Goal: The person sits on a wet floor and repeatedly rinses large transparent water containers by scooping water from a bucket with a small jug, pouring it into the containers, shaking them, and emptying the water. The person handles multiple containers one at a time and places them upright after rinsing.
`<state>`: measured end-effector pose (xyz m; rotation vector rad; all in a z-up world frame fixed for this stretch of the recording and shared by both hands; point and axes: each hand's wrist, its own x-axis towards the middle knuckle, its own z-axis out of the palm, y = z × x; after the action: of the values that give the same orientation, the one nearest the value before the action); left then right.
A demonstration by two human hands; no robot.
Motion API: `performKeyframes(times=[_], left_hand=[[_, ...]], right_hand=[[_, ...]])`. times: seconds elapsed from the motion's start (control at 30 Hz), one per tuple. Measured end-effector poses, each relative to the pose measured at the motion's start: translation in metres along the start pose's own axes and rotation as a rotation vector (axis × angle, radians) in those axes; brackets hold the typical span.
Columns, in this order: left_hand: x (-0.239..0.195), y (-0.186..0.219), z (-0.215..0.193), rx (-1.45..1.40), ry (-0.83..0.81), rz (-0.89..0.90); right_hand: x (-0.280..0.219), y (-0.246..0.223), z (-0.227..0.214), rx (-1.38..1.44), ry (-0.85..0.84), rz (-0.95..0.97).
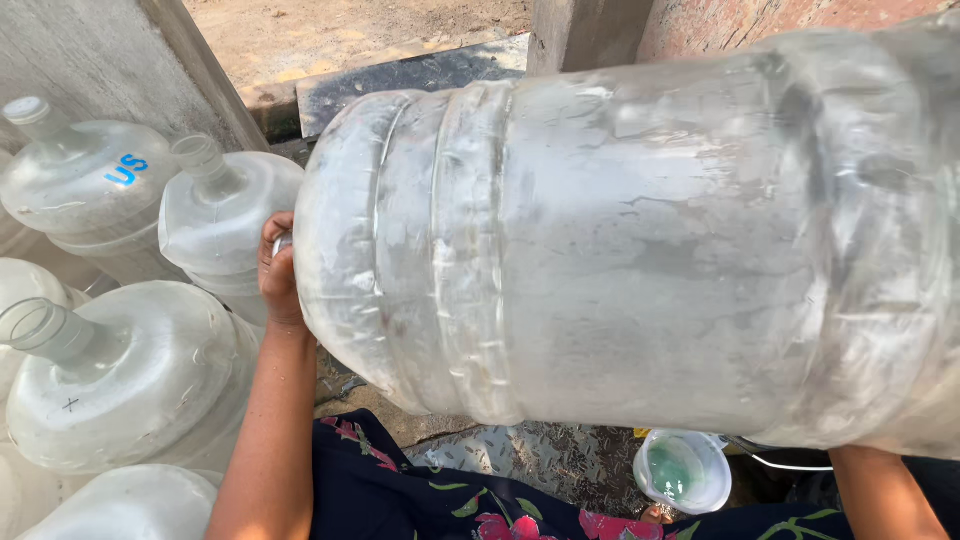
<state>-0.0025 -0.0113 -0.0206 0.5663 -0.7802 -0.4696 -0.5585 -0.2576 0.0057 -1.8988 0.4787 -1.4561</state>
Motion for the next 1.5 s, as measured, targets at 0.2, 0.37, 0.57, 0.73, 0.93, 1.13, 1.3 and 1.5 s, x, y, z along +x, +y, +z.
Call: performKeyframes(times=[0.2,0.37,0.57,0.73,0.93,1.13,1.3,1.5], left_hand=[[0.008,-0.023,-0.03,0.255,0.126,-0.252],[0.006,-0.041,-0.042,0.869,0.193,-1.107],[0.001,-0.053,-0.046,1.088,0.07,-1.355],[0.025,0.001,-0.012,0.731,0.062,-0.534],[0.013,0.026,0.019,0.212,-0.22,0.074],[0.008,-0.017,-0.005,0.385,0.0,0.024],[0.012,-0.028,-0.023,0.627,0.182,-0.502],[0.013,-0.038,-0.027,1.146,0.228,-1.112]], right_hand=[[-0.006,0.025,0.006,0.174,0.058,0.385],[-0.016,0.092,0.009,0.122,-0.069,1.055],[-0.024,0.131,0.032,-0.212,-0.3,1.237],[0.017,0.046,0.008,0.12,-0.074,0.447],[0.028,-0.014,0.015,0.273,0.048,0.09],[0.009,0.009,0.027,0.239,0.085,0.147],[0.0,0.049,0.02,0.317,0.102,0.508],[-0.031,0.118,0.038,-0.128,-0.38,1.344]])
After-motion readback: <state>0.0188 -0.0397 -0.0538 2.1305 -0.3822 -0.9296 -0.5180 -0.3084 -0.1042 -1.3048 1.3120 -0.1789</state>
